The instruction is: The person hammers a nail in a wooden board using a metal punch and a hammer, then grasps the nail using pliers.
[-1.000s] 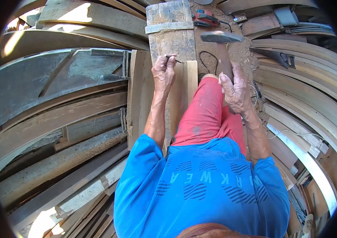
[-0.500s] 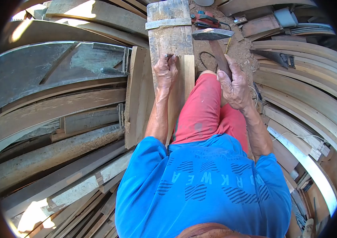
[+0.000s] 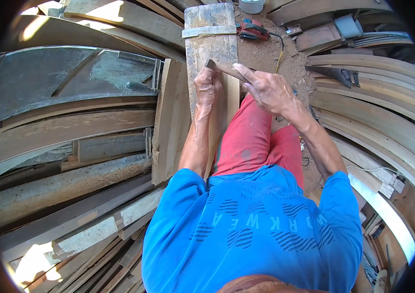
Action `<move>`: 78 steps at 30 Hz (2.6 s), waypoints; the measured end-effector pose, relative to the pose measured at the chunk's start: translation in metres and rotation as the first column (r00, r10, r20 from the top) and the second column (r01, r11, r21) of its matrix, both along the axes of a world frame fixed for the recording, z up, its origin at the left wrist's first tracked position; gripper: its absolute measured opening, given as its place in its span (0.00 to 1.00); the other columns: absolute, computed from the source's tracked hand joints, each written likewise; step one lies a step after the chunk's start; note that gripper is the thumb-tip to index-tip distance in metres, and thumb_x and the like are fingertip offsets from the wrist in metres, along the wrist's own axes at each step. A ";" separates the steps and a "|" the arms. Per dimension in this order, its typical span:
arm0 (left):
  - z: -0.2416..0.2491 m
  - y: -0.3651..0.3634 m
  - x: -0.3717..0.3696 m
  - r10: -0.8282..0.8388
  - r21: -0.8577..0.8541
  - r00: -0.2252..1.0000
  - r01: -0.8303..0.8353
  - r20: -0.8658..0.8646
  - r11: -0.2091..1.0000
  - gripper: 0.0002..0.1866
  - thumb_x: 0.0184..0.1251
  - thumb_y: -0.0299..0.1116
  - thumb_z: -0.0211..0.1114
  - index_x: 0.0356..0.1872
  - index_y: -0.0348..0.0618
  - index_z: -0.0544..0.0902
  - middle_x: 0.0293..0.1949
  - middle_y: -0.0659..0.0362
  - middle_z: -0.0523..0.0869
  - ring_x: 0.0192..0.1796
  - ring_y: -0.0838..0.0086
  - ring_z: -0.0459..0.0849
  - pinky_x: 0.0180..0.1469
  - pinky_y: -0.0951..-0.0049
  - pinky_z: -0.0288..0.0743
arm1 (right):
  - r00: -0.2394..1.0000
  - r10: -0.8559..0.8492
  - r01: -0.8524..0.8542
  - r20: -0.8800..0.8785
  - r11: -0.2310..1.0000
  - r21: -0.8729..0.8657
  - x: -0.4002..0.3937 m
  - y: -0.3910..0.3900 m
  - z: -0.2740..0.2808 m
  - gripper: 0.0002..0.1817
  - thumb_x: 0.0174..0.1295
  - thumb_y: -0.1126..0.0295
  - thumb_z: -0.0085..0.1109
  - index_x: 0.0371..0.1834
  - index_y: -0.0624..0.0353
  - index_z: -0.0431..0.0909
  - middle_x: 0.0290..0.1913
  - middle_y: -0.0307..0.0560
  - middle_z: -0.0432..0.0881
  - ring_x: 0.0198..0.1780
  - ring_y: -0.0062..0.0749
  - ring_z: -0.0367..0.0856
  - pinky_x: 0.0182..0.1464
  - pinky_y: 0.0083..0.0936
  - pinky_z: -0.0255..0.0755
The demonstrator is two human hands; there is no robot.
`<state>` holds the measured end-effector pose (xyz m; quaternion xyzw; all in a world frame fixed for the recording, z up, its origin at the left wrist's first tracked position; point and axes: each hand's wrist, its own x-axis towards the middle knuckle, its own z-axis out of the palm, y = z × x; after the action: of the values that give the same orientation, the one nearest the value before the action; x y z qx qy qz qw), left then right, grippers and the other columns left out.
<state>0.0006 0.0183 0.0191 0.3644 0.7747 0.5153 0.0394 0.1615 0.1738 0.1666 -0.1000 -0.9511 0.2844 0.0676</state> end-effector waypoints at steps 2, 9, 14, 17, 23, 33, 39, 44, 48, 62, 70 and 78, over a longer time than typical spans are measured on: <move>0.000 0.001 -0.002 0.007 0.004 0.999 -0.007 -0.046 1.000 0.01 0.73 0.24 0.67 0.41 0.39 0.86 0.31 0.48 0.87 0.32 0.55 0.88 0.35 0.60 0.78 | 0.997 0.004 -0.008 0.078 0.998 0.056 -0.006 0.007 0.002 0.30 0.75 0.64 0.60 0.80 0.50 0.70 0.39 0.58 0.86 0.36 0.57 0.88 0.37 0.48 0.83; 0.007 0.005 -0.003 -0.004 0.039 0.999 0.006 -0.048 0.999 0.00 0.72 0.23 0.68 0.39 0.39 0.85 0.29 0.46 0.85 0.32 0.49 0.87 0.34 0.55 0.78 | 0.982 0.057 -0.079 0.179 0.990 0.116 -0.014 0.005 0.023 0.28 0.78 0.60 0.57 0.80 0.46 0.69 0.38 0.59 0.88 0.36 0.58 0.88 0.38 0.50 0.83; 0.007 0.005 0.001 0.018 0.051 1.000 -0.017 -0.008 0.999 0.02 0.72 0.23 0.68 0.37 0.39 0.85 0.30 0.45 0.86 0.33 0.47 0.87 0.35 0.55 0.77 | 0.979 0.051 -0.066 -0.198 0.995 -0.069 -0.023 -0.004 0.032 0.28 0.78 0.61 0.55 0.80 0.50 0.69 0.47 0.63 0.88 0.42 0.62 0.89 0.43 0.51 0.84; 0.003 0.004 -0.002 0.002 0.069 1.000 0.000 -0.027 0.998 0.03 0.71 0.23 0.69 0.36 0.39 0.84 0.30 0.45 0.86 0.34 0.48 0.88 0.35 0.55 0.77 | 0.971 0.068 -0.090 -0.228 0.992 -0.090 -0.023 -0.006 0.033 0.28 0.77 0.67 0.56 0.80 0.58 0.68 0.56 0.67 0.87 0.49 0.63 0.89 0.52 0.51 0.84; 0.009 0.002 0.000 -0.001 0.033 1.000 0.001 -0.014 0.999 0.04 0.70 0.22 0.70 0.35 0.38 0.83 0.30 0.44 0.84 0.33 0.46 0.86 0.35 0.53 0.76 | 0.991 0.054 -0.063 -0.121 0.995 -0.073 -0.030 -0.009 0.055 0.28 0.77 0.66 0.57 0.79 0.55 0.69 0.52 0.64 0.88 0.49 0.62 0.89 0.50 0.47 0.85; 0.005 0.002 -0.003 -0.028 0.071 0.998 0.032 -0.064 0.997 0.02 0.71 0.23 0.68 0.41 0.37 0.86 0.31 0.43 0.86 0.34 0.46 0.88 0.36 0.54 0.78 | 0.922 0.001 -0.018 -0.387 0.999 -0.040 -0.022 -0.019 0.031 0.25 0.76 0.61 0.58 0.74 0.56 0.74 0.40 0.64 0.90 0.42 0.61 0.91 0.43 0.51 0.84; 0.017 0.000 0.001 -0.006 0.049 0.997 0.002 0.076 0.999 0.05 0.75 0.30 0.70 0.42 0.38 0.88 0.31 0.47 0.88 0.33 0.58 0.90 0.36 0.60 0.80 | 0.979 -0.147 0.180 0.140 0.947 -0.268 -0.012 -0.010 0.060 0.28 0.76 0.62 0.62 0.74 0.64 0.73 0.54 0.69 0.87 0.55 0.61 0.89 0.57 0.43 0.82; 0.004 0.003 -0.011 0.048 -0.152 0.973 -0.013 0.227 0.988 0.09 0.79 0.32 0.69 0.43 0.36 0.89 0.33 0.56 0.93 0.35 0.78 0.91 0.39 0.71 0.85 | 0.952 -0.284 0.208 -0.117 0.876 -0.435 0.006 -0.015 0.002 0.30 0.78 0.60 0.61 0.76 0.67 0.71 0.45 0.58 0.88 0.44 0.46 0.89 0.48 0.38 0.80; 0.016 0.016 -0.025 0.091 -0.055 0.797 -0.072 0.598 0.996 0.10 0.81 0.31 0.65 0.41 0.36 0.89 0.33 0.58 0.92 0.34 0.79 0.91 0.37 0.75 0.87 | 0.908 -0.366 0.399 0.202 0.611 -0.684 0.037 -0.026 -0.002 0.32 0.79 0.55 0.61 0.78 0.64 0.71 0.35 0.42 0.83 0.34 0.24 0.80 0.40 0.28 0.78; -0.004 0.013 -0.077 -0.021 -0.031 0.450 0.106 0.893 0.994 0.12 0.83 0.37 0.64 0.48 0.37 0.85 0.39 0.53 0.92 0.35 0.73 0.92 0.39 0.74 0.89 | 0.809 -0.472 0.504 0.350 0.252 -0.826 0.092 -0.037 -0.045 0.38 0.81 0.59 0.59 0.84 0.70 0.57 0.29 0.32 0.76 0.24 0.11 0.70 0.25 0.14 0.66; 0.012 0.049 -0.102 -0.004 -0.326 0.612 0.427 0.791 0.843 0.17 0.86 0.43 0.59 0.48 0.38 0.86 0.40 0.57 0.92 0.34 0.76 0.91 0.37 0.74 0.87 | 0.804 -0.446 0.521 0.392 0.213 -0.826 0.083 -0.031 -0.053 0.37 0.81 0.58 0.58 0.84 0.67 0.59 0.29 0.32 0.76 0.24 0.11 0.69 0.26 0.14 0.67; -0.011 0.091 -0.116 -0.183 -0.381 0.530 0.771 0.828 0.511 0.17 0.85 0.44 0.59 0.42 0.44 0.90 0.25 0.62 0.90 0.24 0.78 0.84 0.30 0.71 0.78 | 0.794 -0.455 0.537 0.403 0.212 -0.817 0.072 -0.026 -0.062 0.34 0.79 0.53 0.61 0.80 0.61 0.67 0.29 0.31 0.75 0.24 0.11 0.70 0.26 0.15 0.68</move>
<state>-0.1150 0.1094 0.0082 0.3116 0.6817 0.2273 0.6217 0.2335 0.1474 0.1049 -0.4283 -0.5565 0.7099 0.0534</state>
